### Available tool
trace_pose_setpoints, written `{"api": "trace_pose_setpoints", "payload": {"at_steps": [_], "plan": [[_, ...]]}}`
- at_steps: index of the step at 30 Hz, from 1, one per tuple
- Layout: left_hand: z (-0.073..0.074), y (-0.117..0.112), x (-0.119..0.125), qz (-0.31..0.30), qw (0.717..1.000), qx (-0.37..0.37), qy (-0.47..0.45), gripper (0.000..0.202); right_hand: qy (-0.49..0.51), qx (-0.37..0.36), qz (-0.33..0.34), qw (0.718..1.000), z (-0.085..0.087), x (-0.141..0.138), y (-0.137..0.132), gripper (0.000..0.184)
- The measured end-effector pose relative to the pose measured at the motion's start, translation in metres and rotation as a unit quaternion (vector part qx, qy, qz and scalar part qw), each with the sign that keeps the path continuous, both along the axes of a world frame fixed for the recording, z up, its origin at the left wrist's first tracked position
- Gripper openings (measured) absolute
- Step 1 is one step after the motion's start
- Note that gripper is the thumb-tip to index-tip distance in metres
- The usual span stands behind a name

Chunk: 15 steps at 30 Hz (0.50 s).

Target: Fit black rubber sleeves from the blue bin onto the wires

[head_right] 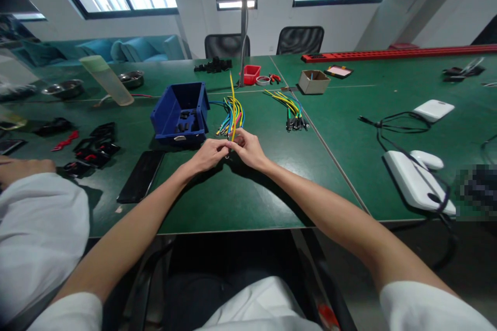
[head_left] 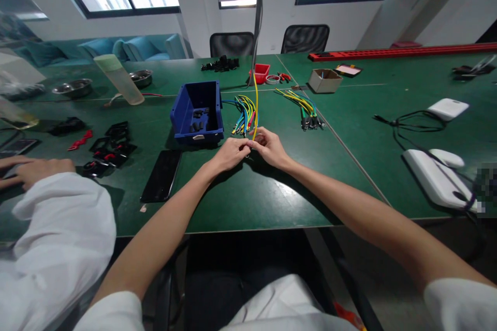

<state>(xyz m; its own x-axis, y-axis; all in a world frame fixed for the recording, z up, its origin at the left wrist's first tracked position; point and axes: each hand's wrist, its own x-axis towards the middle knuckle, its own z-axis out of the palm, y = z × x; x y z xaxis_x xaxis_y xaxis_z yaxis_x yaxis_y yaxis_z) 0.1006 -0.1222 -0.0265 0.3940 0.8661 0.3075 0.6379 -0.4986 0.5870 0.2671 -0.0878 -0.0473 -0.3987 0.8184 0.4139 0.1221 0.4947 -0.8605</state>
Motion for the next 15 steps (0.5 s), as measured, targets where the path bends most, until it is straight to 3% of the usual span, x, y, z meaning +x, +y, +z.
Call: {"api": "trace_pose_setpoints", "payload": {"at_steps": [5,15], "plan": [[-0.002,-0.001,0.002,0.030,0.998,0.013,-0.046,0.023,-0.011,-0.016,0.021,1.000,0.005,0.000,-0.006,0.034],[-0.003,-0.001,0.002,0.115,0.984,0.037,-0.128,0.032,-0.082,0.038,0.065,0.994,0.010,0.000,-0.014,0.028]]}}
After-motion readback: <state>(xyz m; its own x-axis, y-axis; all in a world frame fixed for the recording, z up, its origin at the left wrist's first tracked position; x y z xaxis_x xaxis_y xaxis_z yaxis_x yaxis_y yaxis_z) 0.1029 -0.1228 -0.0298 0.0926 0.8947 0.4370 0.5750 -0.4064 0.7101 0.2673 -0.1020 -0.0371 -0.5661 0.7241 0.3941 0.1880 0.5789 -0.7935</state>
